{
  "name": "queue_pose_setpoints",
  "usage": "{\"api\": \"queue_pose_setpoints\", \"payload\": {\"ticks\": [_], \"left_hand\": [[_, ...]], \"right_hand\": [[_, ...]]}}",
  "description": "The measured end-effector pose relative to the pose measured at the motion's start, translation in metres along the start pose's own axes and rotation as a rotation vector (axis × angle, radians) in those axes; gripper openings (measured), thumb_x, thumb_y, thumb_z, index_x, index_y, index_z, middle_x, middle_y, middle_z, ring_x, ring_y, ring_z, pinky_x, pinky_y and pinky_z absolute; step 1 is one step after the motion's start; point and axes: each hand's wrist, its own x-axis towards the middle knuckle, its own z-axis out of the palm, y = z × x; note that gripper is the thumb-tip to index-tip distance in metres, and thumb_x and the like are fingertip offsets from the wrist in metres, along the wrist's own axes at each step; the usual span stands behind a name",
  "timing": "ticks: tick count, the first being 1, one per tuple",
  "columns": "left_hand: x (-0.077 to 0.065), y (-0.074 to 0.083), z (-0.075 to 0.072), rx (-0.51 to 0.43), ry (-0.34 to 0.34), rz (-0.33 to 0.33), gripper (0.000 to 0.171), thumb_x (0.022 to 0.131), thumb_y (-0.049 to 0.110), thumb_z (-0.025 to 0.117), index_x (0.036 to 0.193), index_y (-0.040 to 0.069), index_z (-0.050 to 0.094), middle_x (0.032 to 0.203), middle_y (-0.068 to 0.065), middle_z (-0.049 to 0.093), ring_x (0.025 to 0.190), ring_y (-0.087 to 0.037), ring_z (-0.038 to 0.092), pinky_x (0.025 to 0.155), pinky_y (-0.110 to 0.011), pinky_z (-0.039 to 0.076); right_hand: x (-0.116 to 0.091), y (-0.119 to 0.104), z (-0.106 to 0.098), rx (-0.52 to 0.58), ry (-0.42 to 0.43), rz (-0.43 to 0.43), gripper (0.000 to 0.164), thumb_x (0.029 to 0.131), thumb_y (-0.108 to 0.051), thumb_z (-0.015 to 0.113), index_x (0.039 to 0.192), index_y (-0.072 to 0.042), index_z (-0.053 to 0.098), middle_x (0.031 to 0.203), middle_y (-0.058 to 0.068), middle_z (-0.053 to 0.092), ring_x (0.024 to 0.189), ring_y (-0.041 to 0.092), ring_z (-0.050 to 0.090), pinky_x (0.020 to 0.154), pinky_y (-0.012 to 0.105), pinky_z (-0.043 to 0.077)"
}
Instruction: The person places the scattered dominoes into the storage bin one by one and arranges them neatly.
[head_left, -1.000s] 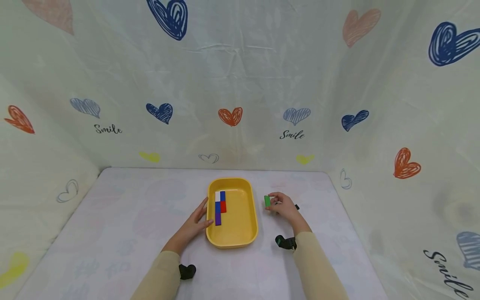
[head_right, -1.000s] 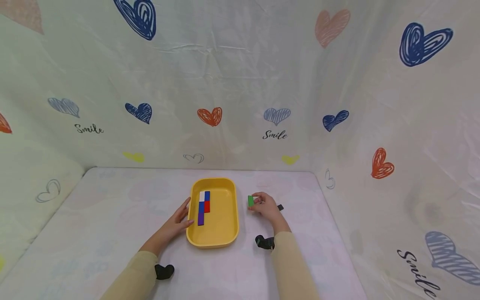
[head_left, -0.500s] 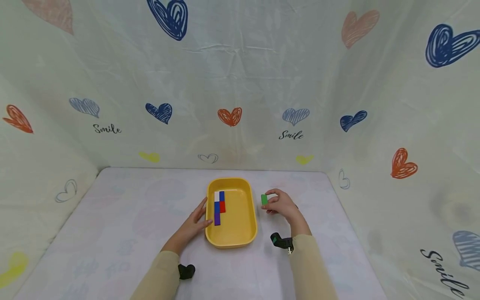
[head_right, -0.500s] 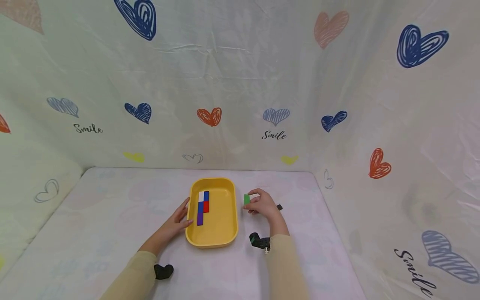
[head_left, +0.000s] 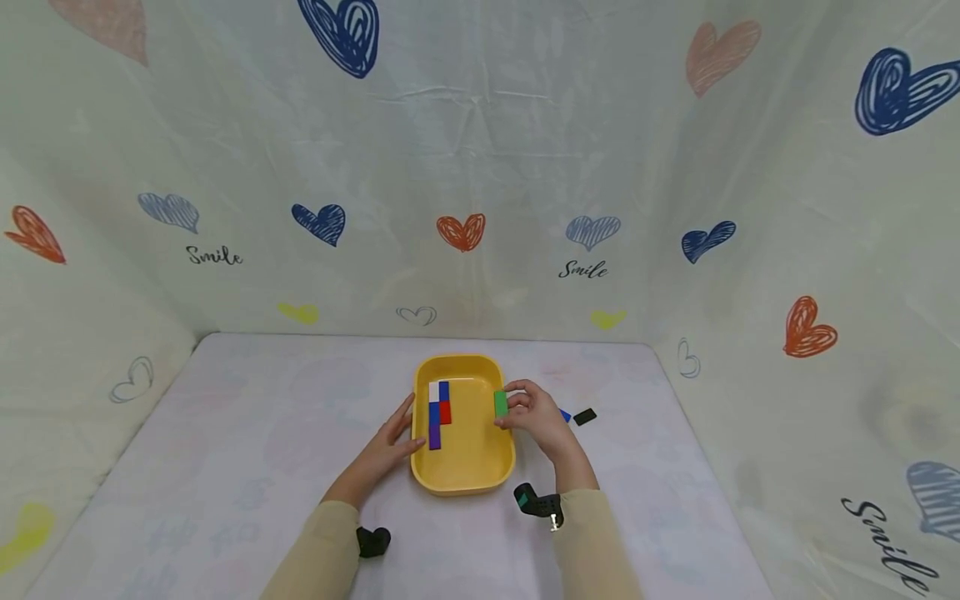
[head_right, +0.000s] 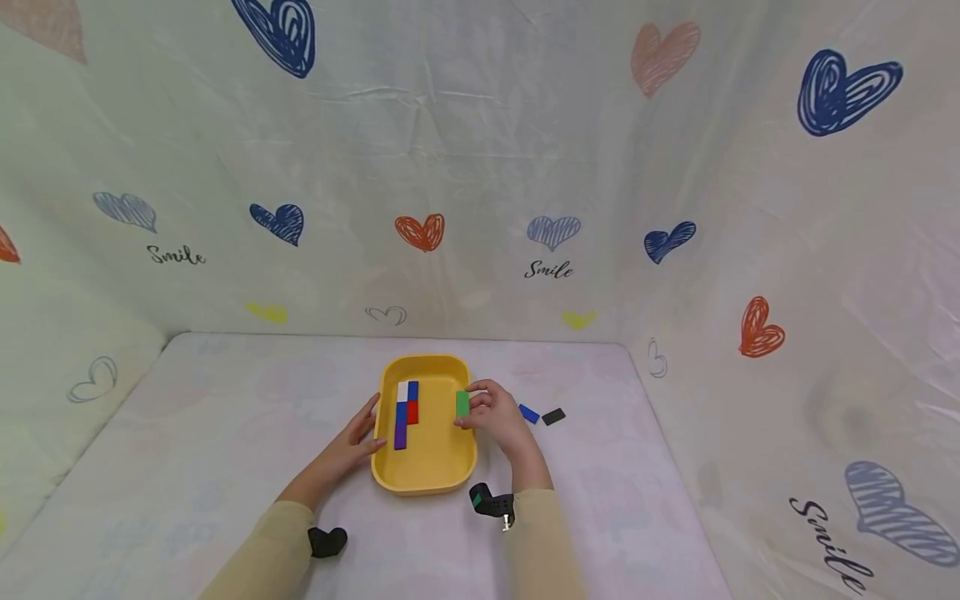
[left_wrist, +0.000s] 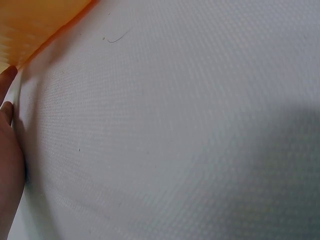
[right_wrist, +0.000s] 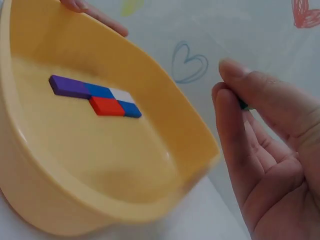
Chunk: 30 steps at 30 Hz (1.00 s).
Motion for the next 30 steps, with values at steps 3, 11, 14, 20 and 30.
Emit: {"api": "queue_pose_setpoints", "payload": {"ticks": [3,11,14,20,30], "left_hand": [[-0.001,0.001,-0.001,0.005,-0.001,-0.001,0.088,0.085,0.031,0.074,0.155,0.036,0.022,0.153,-0.016,0.035,0.145,-0.039,0.015,0.109,-0.068,0.007],[-0.002,0.0,-0.002,0.001,-0.01,0.022,0.087,0.086,0.03,0.074,0.156,0.034,0.022,0.153,-0.017,0.036,0.145,-0.039,0.016,0.11,-0.067,0.007],[-0.001,0.0,-0.002,0.006,-0.012,0.025,0.087,0.086,0.03,0.074,0.156,0.035,0.021,0.153,-0.018,0.036,0.145,-0.04,0.017,0.11,-0.066,0.007],[0.0,-0.002,-0.003,0.017,-0.019,0.04,0.086,0.087,0.031,0.073,0.156,0.034,0.021,0.152,-0.019,0.037,0.144,-0.041,0.018,0.109,-0.067,0.008],[0.0,-0.001,-0.004,0.03,-0.028,0.029,0.086,0.088,0.034,0.072,0.156,0.035,0.02,0.154,-0.02,0.033,0.144,-0.041,0.02,0.108,-0.068,0.01]], "right_hand": [[0.001,0.0,0.01,-0.003,-0.026,0.003,0.055,0.076,0.009,0.077,0.125,0.0,0.052,0.091,0.011,0.061,0.077,0.022,0.065,0.077,0.032,0.057],[0.004,0.002,0.039,0.022,-0.085,0.025,0.051,0.079,0.005,0.077,0.124,-0.006,0.054,0.093,0.01,0.06,0.079,0.023,0.065,0.079,0.031,0.056],[0.005,0.005,0.047,0.033,-0.107,0.028,0.05,0.079,0.005,0.076,0.124,-0.005,0.055,0.093,0.01,0.059,0.078,0.023,0.065,0.079,0.032,0.056],[0.008,0.01,0.059,-0.023,-0.128,0.008,0.048,0.08,0.003,0.077,0.124,-0.004,0.058,0.093,0.01,0.061,0.076,0.021,0.064,0.078,0.032,0.056],[0.014,0.019,0.077,-0.119,-0.092,0.078,0.045,0.077,-0.003,0.081,0.116,-0.009,0.06,0.087,0.006,0.063,0.076,0.021,0.061,0.075,0.029,0.055]]}}
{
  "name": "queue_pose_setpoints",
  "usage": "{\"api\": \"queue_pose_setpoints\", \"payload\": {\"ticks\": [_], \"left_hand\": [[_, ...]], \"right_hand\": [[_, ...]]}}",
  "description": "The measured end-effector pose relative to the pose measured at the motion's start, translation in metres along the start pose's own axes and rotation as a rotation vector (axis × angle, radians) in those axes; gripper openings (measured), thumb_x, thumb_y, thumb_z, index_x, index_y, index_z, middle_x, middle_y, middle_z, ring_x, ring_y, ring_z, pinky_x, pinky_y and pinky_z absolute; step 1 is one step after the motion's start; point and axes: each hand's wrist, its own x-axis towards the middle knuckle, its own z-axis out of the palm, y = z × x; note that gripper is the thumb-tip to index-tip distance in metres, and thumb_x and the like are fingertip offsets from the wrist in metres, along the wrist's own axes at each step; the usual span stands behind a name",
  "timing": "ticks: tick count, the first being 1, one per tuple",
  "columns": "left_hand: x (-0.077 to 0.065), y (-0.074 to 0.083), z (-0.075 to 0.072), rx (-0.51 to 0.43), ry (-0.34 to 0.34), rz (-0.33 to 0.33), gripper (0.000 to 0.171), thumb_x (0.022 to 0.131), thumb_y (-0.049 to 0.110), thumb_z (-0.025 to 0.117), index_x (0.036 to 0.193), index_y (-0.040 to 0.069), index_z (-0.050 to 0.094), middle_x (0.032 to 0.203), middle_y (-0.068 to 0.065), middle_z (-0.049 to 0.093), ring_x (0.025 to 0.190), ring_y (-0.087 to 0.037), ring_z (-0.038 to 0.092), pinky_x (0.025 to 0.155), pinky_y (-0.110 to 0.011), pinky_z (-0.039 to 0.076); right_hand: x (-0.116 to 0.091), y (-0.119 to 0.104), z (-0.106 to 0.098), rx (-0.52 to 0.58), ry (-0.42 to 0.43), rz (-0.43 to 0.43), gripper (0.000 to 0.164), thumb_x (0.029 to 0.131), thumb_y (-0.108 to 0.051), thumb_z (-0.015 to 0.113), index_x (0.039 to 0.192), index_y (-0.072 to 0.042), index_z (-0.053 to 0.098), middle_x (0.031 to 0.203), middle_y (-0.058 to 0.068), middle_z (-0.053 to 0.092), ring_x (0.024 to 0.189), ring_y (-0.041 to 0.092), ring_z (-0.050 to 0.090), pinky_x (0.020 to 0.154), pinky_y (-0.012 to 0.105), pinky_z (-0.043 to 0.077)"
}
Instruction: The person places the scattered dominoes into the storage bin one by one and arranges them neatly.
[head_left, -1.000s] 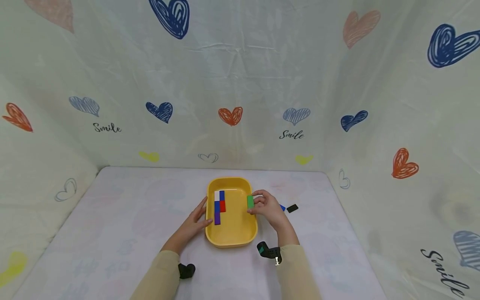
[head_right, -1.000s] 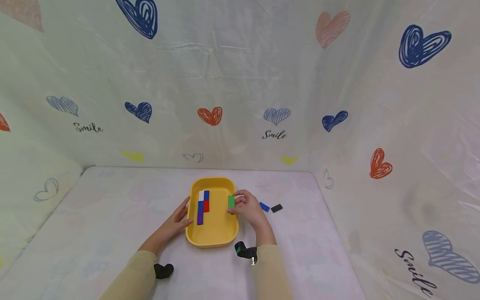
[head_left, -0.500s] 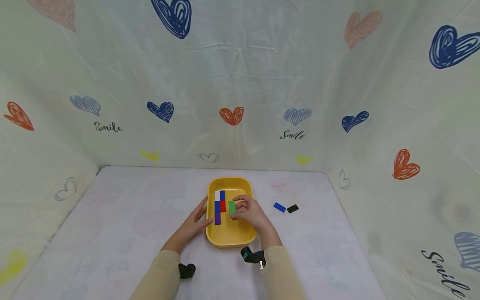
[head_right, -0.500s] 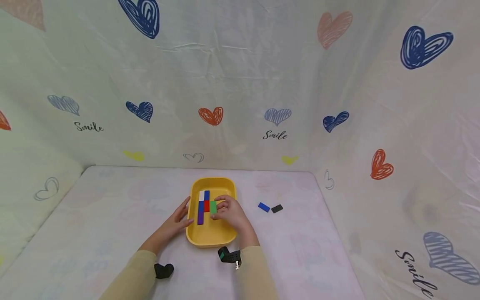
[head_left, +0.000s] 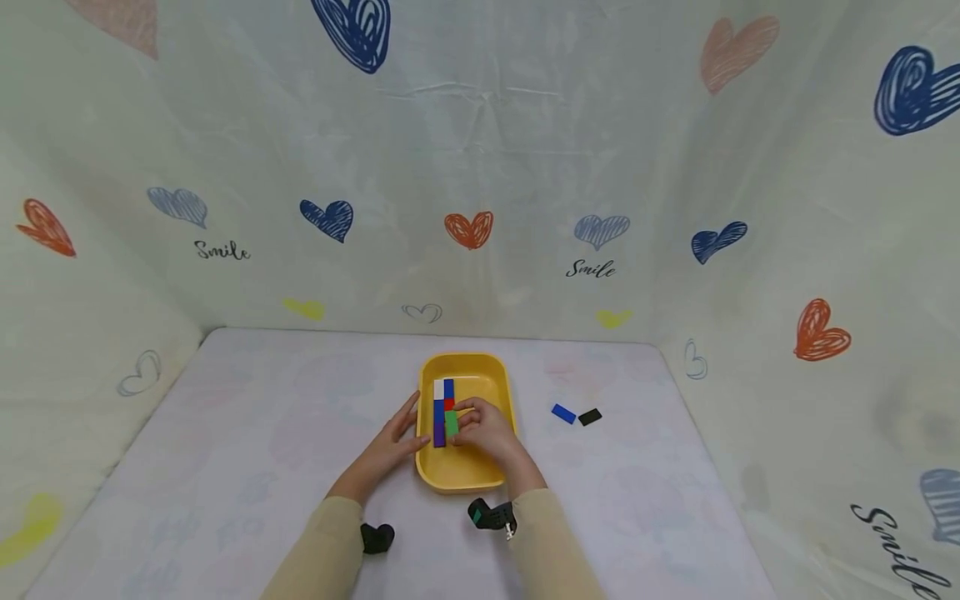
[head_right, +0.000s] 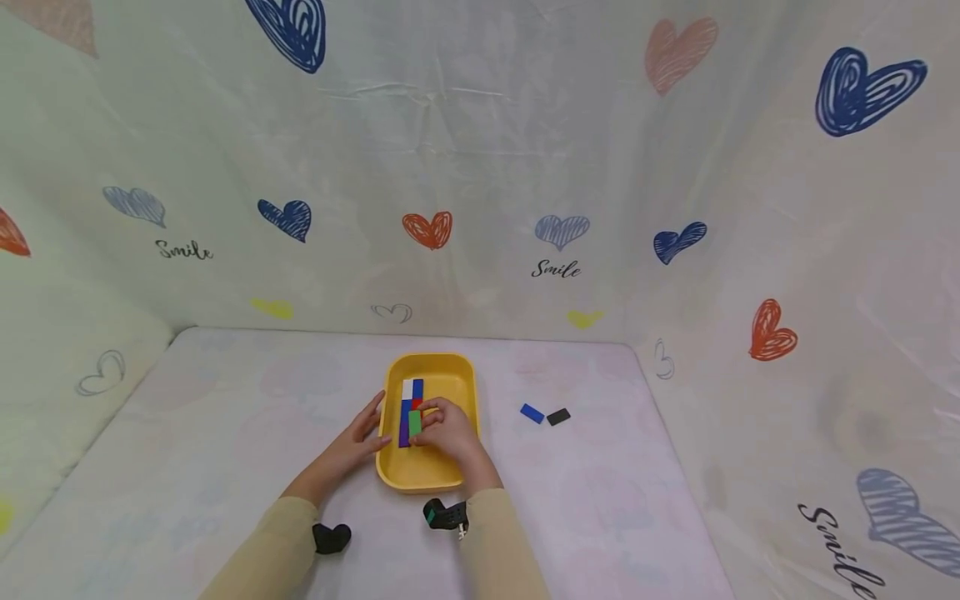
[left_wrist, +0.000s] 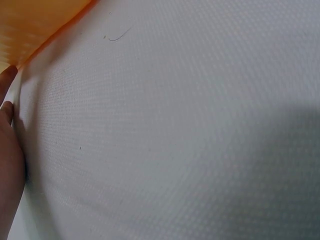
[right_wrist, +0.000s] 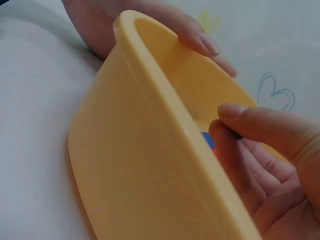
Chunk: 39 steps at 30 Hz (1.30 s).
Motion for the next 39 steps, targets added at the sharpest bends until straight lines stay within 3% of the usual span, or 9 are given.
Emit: {"api": "queue_pose_setpoints", "payload": {"ticks": [14,26,39], "left_hand": [[0.001,-0.001,0.0,-0.012,-0.011,0.02,0.086,0.088,0.032,0.072,0.157,0.032,0.02,0.151,-0.018,0.037,0.144,-0.039,0.019,0.109,-0.067,0.006],[0.0,0.0,0.001,-0.02,0.001,0.029,0.086,0.088,0.028,0.072,0.157,0.031,0.02,0.151,-0.018,0.039,0.144,-0.039,0.021,0.11,-0.066,0.007],[0.001,-0.002,0.002,-0.033,0.005,0.023,0.085,0.089,0.026,0.072,0.156,0.031,0.021,0.151,-0.017,0.039,0.144,-0.037,0.021,0.111,-0.065,0.008]], "right_hand": [[0.009,0.002,0.005,-0.195,-0.002,0.053,0.045,0.073,-0.005,0.085,0.11,-0.006,0.06,0.085,0.005,0.06,0.075,0.02,0.057,0.071,0.03,0.053],[0.014,0.006,0.01,-0.263,-0.005,0.057,0.048,0.07,-0.005,0.087,0.108,-0.008,0.058,0.075,0.004,0.052,0.065,0.018,0.049,0.057,0.026,0.041],[0.015,0.008,0.013,-0.304,-0.01,0.065,0.049,0.07,-0.004,0.087,0.108,-0.01,0.056,0.074,0.004,0.052,0.063,0.017,0.049,0.056,0.026,0.04]]}}
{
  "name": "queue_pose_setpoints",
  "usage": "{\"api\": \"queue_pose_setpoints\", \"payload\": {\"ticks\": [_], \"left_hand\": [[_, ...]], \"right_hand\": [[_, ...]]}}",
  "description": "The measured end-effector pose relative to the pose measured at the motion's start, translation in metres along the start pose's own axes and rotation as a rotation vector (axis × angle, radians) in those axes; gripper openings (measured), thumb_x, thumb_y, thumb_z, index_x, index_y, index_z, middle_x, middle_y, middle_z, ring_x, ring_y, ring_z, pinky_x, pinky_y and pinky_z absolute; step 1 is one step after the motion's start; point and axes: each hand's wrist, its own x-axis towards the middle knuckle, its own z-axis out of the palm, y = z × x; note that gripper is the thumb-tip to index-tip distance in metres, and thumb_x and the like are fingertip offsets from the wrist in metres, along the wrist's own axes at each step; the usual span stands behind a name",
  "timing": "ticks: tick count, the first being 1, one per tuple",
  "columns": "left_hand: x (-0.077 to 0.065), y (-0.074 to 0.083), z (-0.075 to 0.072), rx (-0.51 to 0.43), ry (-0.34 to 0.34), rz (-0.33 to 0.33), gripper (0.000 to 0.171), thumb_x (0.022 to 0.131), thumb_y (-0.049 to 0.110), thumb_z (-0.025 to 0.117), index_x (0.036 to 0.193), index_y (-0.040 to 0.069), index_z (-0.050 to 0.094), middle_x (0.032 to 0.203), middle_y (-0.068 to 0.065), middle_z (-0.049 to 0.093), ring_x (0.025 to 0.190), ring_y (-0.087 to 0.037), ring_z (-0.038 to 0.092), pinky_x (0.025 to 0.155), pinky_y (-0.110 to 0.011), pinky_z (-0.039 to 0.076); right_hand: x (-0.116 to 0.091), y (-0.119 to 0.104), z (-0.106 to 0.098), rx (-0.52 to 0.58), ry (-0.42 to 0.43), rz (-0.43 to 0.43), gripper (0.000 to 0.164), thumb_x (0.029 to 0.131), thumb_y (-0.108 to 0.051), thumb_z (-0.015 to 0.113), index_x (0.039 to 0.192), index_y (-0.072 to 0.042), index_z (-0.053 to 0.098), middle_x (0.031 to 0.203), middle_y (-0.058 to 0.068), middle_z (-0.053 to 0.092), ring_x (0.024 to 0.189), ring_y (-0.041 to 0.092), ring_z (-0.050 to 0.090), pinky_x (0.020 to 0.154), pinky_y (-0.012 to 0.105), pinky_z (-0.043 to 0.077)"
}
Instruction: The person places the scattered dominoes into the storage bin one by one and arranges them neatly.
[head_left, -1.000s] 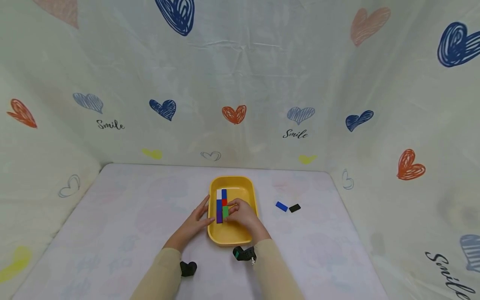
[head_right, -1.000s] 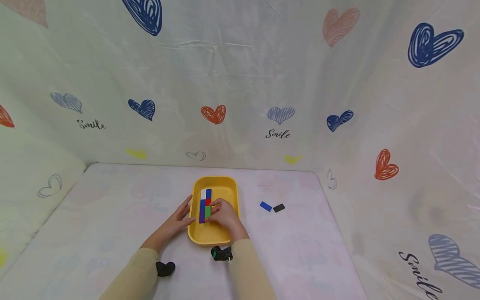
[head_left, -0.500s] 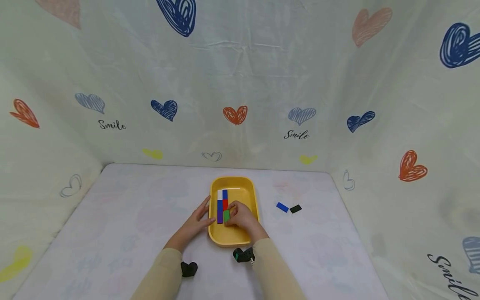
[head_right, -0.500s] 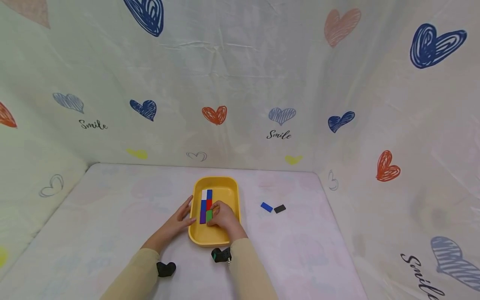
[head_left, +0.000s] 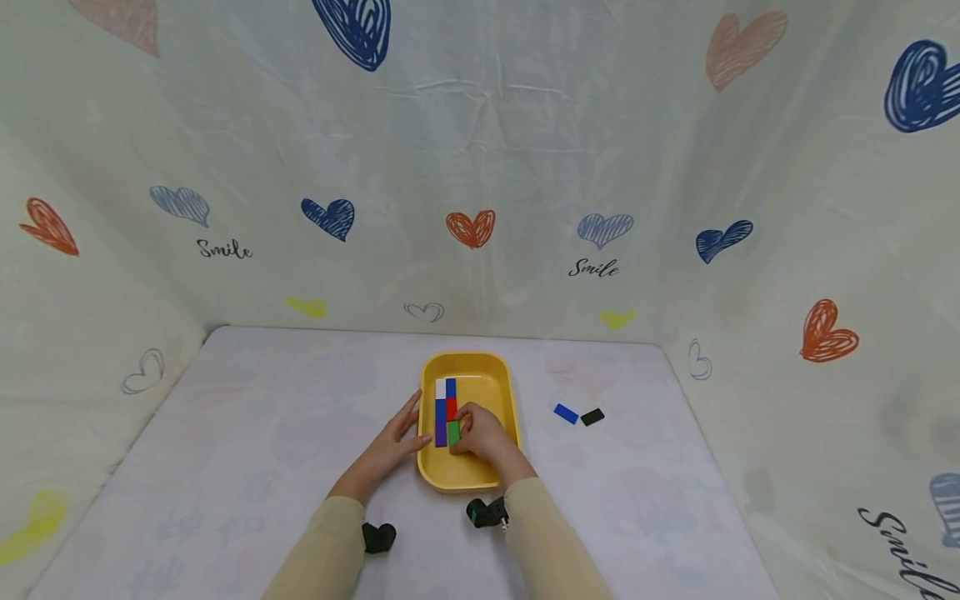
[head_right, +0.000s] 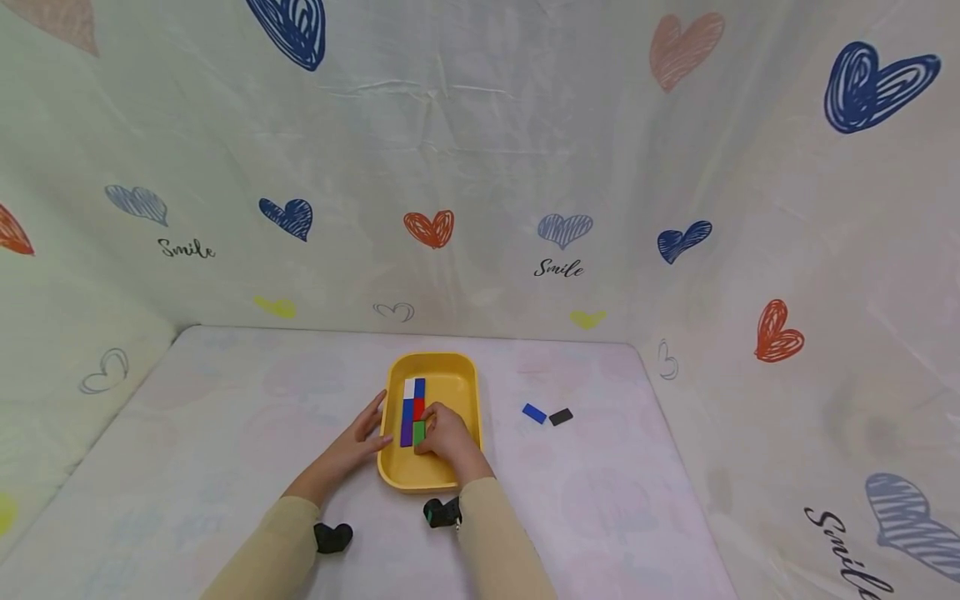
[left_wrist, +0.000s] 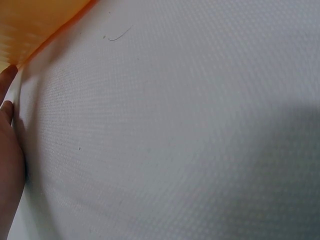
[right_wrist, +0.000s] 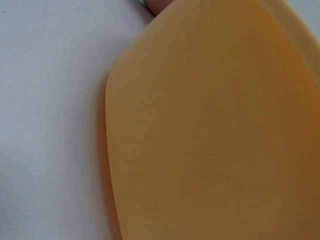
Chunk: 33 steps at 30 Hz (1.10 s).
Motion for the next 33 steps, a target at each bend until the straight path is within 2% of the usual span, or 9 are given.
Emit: {"api": "queue_pose_setpoints", "payload": {"ticks": [8,19,33], "left_hand": [[0.0009,-0.0009,-0.0001,0.013,-0.003,-0.002,0.086,0.088,0.028,0.072,0.157,0.031,0.02,0.151,-0.017,0.039,0.144,-0.037,0.021,0.11,-0.065,0.008],[-0.0012,0.001,-0.0001,0.021,-0.01,0.009,0.085,0.09,0.027,0.07,0.157,0.032,0.018,0.152,-0.017,0.038,0.145,-0.036,0.019,0.111,-0.064,0.008],[-0.0006,0.004,0.0016,0.035,0.016,-0.042,0.086,0.088,0.031,0.072,0.156,0.035,0.02,0.153,-0.016,0.037,0.145,-0.039,0.016,0.108,-0.069,0.007]], "right_hand": [[-0.0041,-0.0008,-0.0012,-0.006,0.002,-0.022,0.048,0.07,-0.004,0.087,0.107,-0.01,0.055,0.074,0.004,0.053,0.063,0.017,0.049,0.056,0.025,0.041],[-0.0052,0.0002,-0.001,-0.024,0.007,-0.07,0.039,0.072,0.001,0.084,0.1,-0.006,0.058,0.076,0.005,0.052,0.067,0.018,0.049,0.059,0.026,0.043],[-0.0021,0.0013,0.001,-0.029,0.009,-0.074,0.033,0.073,0.001,0.083,0.096,-0.007,0.06,0.076,0.004,0.051,0.068,0.017,0.048,0.06,0.025,0.042]]}}
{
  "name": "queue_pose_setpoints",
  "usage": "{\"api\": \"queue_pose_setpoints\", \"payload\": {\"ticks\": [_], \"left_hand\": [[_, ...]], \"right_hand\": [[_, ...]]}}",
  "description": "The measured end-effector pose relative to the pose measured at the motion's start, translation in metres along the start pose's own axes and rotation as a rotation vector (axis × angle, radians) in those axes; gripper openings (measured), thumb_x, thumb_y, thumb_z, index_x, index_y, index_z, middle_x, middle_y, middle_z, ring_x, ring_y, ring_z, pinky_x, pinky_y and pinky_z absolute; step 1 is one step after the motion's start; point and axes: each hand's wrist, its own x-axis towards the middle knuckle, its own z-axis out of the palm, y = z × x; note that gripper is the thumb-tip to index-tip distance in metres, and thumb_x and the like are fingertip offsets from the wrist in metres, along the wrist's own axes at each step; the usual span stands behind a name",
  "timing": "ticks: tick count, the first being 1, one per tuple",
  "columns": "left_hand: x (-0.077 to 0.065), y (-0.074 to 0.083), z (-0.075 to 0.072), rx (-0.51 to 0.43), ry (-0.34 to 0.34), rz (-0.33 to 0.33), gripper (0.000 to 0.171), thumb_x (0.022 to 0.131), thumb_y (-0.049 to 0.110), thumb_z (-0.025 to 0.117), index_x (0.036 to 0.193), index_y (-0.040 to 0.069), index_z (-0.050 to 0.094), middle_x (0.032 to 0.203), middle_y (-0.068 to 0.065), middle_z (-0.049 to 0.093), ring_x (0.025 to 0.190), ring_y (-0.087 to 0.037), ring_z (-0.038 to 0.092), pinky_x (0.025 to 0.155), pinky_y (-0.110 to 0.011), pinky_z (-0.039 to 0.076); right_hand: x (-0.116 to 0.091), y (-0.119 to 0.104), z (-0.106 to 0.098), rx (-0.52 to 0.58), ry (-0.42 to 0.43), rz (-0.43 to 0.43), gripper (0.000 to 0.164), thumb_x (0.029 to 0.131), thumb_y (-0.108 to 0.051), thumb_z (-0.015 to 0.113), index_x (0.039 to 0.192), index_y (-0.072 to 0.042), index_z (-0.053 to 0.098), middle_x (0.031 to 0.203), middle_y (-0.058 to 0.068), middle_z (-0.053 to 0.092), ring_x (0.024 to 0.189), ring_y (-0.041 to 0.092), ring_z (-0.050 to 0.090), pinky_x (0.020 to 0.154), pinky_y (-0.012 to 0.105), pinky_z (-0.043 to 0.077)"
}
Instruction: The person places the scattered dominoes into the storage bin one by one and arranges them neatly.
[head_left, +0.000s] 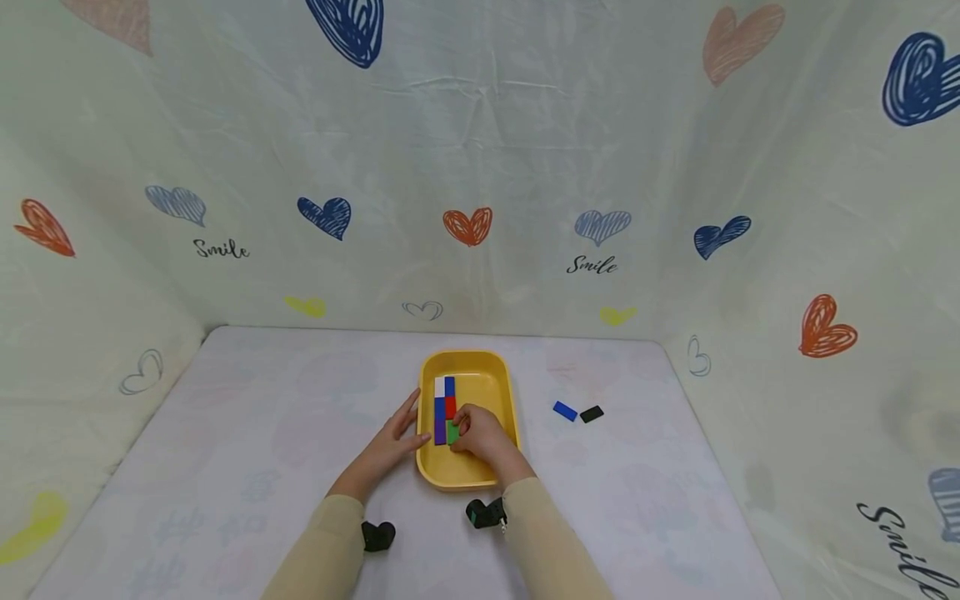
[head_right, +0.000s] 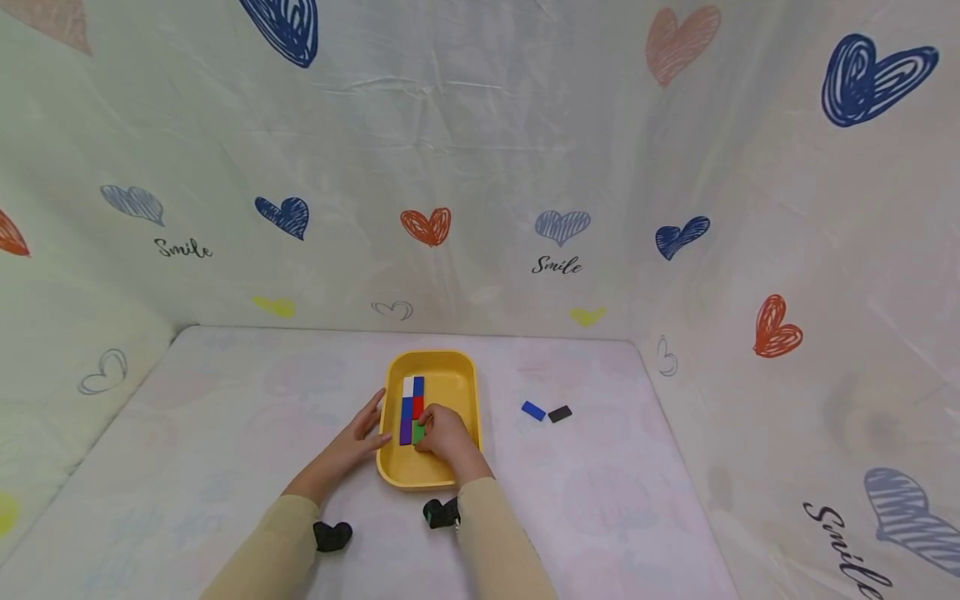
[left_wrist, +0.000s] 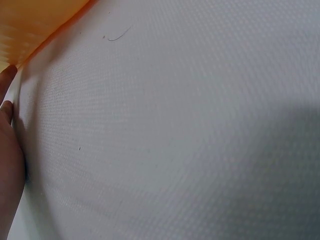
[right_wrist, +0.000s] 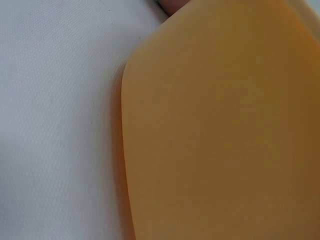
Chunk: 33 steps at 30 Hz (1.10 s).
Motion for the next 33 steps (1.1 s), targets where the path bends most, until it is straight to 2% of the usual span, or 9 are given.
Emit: {"api": "queue_pose_setpoints", "payload": {"ticks": [9,18,33], "left_hand": [[0.0002,0.0003,-0.0008,-0.008,-0.006,-0.005,0.086,0.088,0.031,0.073,0.156,0.034,0.02,0.153,-0.017,0.036,0.145,-0.039,0.018,0.109,-0.068,0.009],[0.0008,-0.0001,-0.0004,-0.004,-0.003,-0.013,0.086,0.087,0.033,0.073,0.156,0.036,0.02,0.153,-0.015,0.037,0.145,-0.038,0.017,0.109,-0.067,0.007],[0.0003,0.0002,-0.0006,-0.004,0.005,-0.004,0.086,0.087,0.031,0.073,0.156,0.034,0.022,0.151,-0.017,0.038,0.144,-0.039,0.019,0.108,-0.069,0.009]], "right_hand": [[0.0008,-0.0008,0.0001,-0.052,0.009,-0.033,0.03,0.074,0.002,0.082,0.094,-0.007,0.062,0.08,0.004,0.053,0.074,0.018,0.049,0.065,0.027,0.044],[0.0009,-0.0024,0.0005,-0.092,0.011,-0.02,0.029,0.075,0.001,0.082,0.094,-0.009,0.063,0.083,0.003,0.054,0.08,0.019,0.05,0.072,0.029,0.047],[-0.0004,-0.0047,0.001,-0.1,0.013,-0.019,0.026,0.076,0.0,0.081,0.093,-0.01,0.063,0.083,0.003,0.054,0.08,0.019,0.051,0.071,0.028,0.046]]}}
